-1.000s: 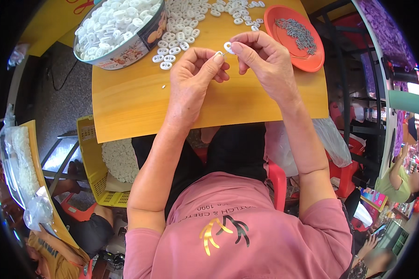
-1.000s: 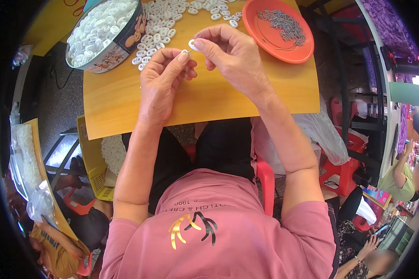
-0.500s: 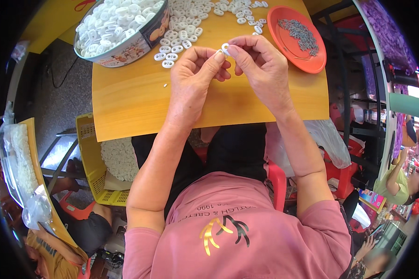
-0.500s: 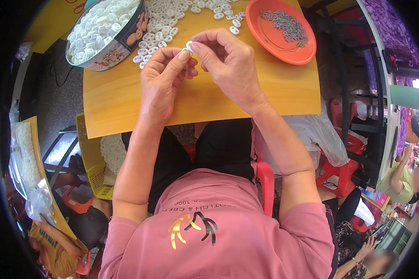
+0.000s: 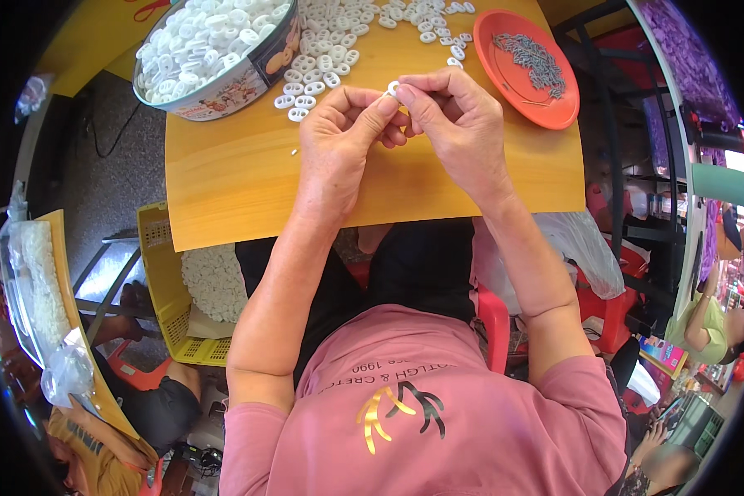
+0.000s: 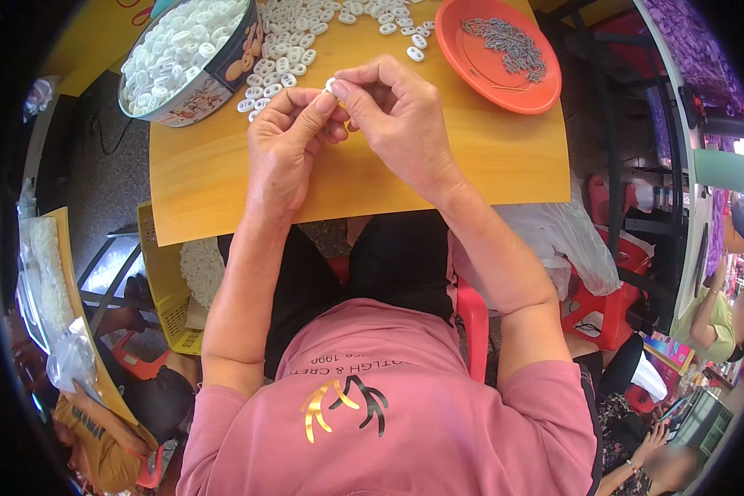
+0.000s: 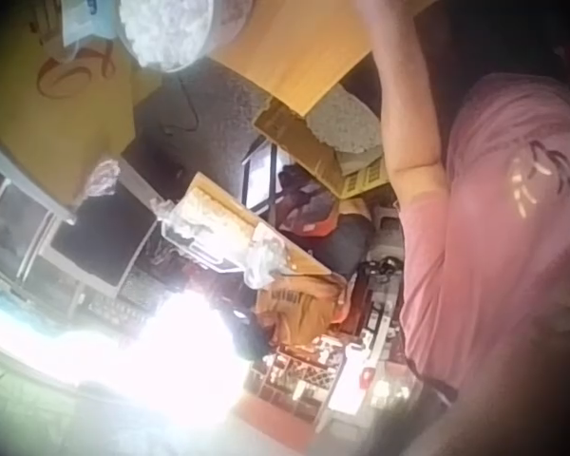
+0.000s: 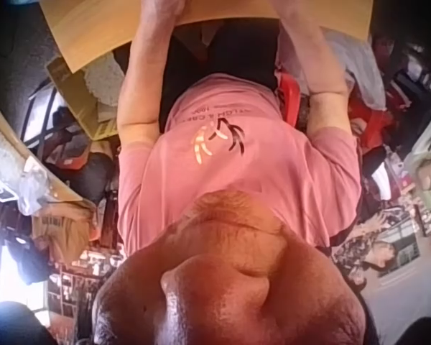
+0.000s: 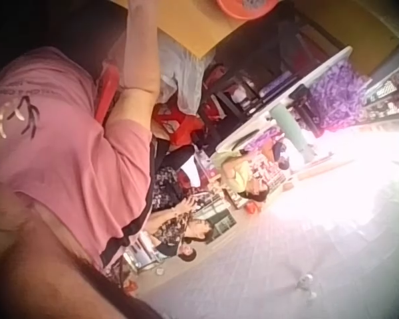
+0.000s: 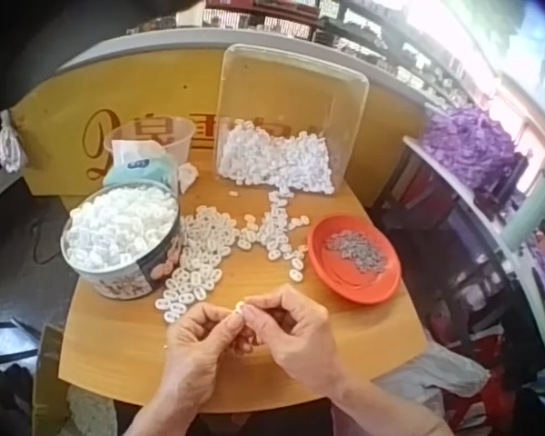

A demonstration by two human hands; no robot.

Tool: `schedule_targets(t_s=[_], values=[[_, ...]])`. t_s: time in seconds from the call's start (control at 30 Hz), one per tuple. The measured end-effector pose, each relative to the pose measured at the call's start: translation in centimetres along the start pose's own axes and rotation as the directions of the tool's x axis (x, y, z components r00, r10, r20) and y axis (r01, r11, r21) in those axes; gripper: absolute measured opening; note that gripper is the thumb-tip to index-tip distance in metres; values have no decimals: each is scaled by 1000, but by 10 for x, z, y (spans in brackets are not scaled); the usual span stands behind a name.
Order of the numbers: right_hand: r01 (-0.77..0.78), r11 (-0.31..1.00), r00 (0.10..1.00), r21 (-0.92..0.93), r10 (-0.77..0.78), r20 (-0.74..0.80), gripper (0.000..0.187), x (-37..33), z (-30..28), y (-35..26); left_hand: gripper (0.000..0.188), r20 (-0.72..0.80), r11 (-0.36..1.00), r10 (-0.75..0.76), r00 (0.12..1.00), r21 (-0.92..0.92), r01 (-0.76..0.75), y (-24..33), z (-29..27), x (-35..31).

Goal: Assembling small metal components into white plastic tags.

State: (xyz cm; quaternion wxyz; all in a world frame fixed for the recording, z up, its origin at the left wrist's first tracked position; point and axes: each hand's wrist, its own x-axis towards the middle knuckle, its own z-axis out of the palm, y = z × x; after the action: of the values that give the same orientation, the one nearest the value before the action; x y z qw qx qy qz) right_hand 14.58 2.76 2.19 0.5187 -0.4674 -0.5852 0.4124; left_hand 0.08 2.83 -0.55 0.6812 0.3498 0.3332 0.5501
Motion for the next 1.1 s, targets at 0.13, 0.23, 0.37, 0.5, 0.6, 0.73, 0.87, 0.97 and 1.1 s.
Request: schedule_targets(t_s=[0.13, 0.23, 0.37, 0.5, 0.6, 0.73, 0.87, 0.97, 1.1], values=[[-36, 996, 999, 76, 37, -22, 11, -1, 0, 0, 14, -11, 1000, 20, 1000, -3, -20, 0, 5, 2], [-77, 982, 996, 175, 82, -22, 14, 0, -1, 9, 14, -24, 1000, 14, 1000, 14, -13, 0, 6, 1], [-196, 861, 978, 469, 205, 32, 20, -1, -4, 11, 16, 11, 994, 47, 999, 103, -48, 2, 10, -5], [-251, 783, 966, 570, 238, 98, 26, -6, -4, 0, 15, -9, 995, 40, 999, 89, -39, 1, 11, -12], [-260, 807, 966, 530, 213, 149, 23, -6, -8, 1, 15, 49, 994, 51, 998, 95, -55, 4, 4, -15], [-168, 938, 974, 302, 111, 196, 18, -5, -15, -6, 14, 90, 995, -8, 996, 99, -1, 12, -5, -17], [-118, 979, 972, 168, 79, 221, 17, -5, -21, -10, 15, 150, 989, -90, 985, 127, 72, 21, -7, -17], [-65, 993, 982, 100, 46, 185, 16, -7, -22, -12, 16, 154, 987, -100, 983, 138, 79, 20, -5, -17], [-17, 999, 995, 31, 14, 94, 15, -19, -12, -3, 17, 99, 985, -116, 988, 138, 101, 9, -5, -17]])
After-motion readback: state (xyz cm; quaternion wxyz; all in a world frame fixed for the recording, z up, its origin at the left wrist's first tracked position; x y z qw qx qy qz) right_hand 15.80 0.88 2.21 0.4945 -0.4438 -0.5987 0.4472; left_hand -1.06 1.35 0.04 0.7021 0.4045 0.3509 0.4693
